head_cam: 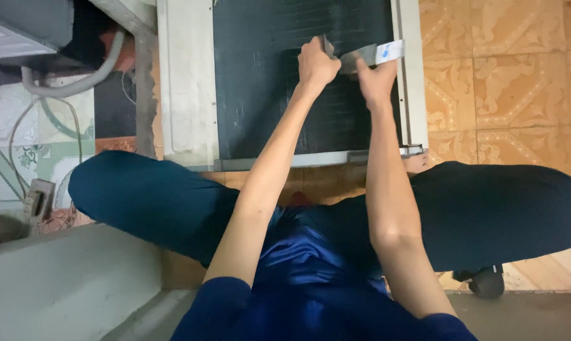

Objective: Cleaning the fins of an air conditioner unit by sliding small cards or sandpaper between them to remove debris.

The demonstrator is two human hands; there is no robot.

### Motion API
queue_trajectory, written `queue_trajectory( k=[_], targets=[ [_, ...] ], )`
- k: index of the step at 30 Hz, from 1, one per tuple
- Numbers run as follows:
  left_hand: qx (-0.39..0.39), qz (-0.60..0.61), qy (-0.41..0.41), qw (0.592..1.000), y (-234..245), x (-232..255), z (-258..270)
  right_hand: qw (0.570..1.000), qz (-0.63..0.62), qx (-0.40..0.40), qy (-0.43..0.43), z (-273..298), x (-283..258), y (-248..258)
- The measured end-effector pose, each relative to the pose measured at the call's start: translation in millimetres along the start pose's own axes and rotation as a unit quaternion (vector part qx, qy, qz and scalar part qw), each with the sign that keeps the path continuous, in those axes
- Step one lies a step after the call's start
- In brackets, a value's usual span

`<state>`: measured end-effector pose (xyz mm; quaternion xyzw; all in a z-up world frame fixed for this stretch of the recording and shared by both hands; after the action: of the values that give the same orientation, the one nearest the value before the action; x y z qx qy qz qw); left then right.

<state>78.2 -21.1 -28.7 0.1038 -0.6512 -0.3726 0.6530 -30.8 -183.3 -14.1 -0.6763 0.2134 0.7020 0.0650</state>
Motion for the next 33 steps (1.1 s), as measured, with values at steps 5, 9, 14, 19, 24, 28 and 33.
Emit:
queue_trajectory(
  k=[5, 9, 14, 19, 24, 28, 33],
  targets=[
    [0.002, 0.005, 0.009, 1.0, 6, -1, -2, 0.991, 0.115, -0.029, 0.068, -3, -26, -10],
    [-0.027, -0.003, 0.03, 0.999, 7, 3, 0, 0.983, 0.159, -0.031, 0.087, -4, -29, -13],
    [-0.027, -0.011, 0.043, 0.999, 2, -3, 0, 0.97, 0.238, -0.004, 0.038, -10, -6, -16],
    [-0.011, 0.007, 0.019, 1.0, -3, -7, -4, 0.961, 0.257, 0.014, 0.105, -11, -18, -28],
    [0.0, 0.001, 0.012, 1.0, -5, -7, -5, 0.985, 0.138, -0.019, 0.105, -3, -27, -18],
    [-0.025, 0.005, 0.032, 0.999, -6, -5, -6, 0.998, 0.015, -0.063, 0.01, 1, -31, -19],
    [-0.007, -0.001, 0.003, 1.0, -2, -1, -5, 0.999, -0.015, -0.009, -0.036, -8, 14, -8]
  ],
)
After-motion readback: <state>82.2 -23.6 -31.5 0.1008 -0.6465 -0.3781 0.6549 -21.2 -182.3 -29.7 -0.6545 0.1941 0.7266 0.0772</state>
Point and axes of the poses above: each hand's wrist, its own z-axis away from the middle knuckle, its own y-axis out of the back of the hand, x = y × z, the point moved 8 cm from there along -z, towards the middle knuckle, and after that the axes turned 13 degrees about -x, right-handed, at the moved point
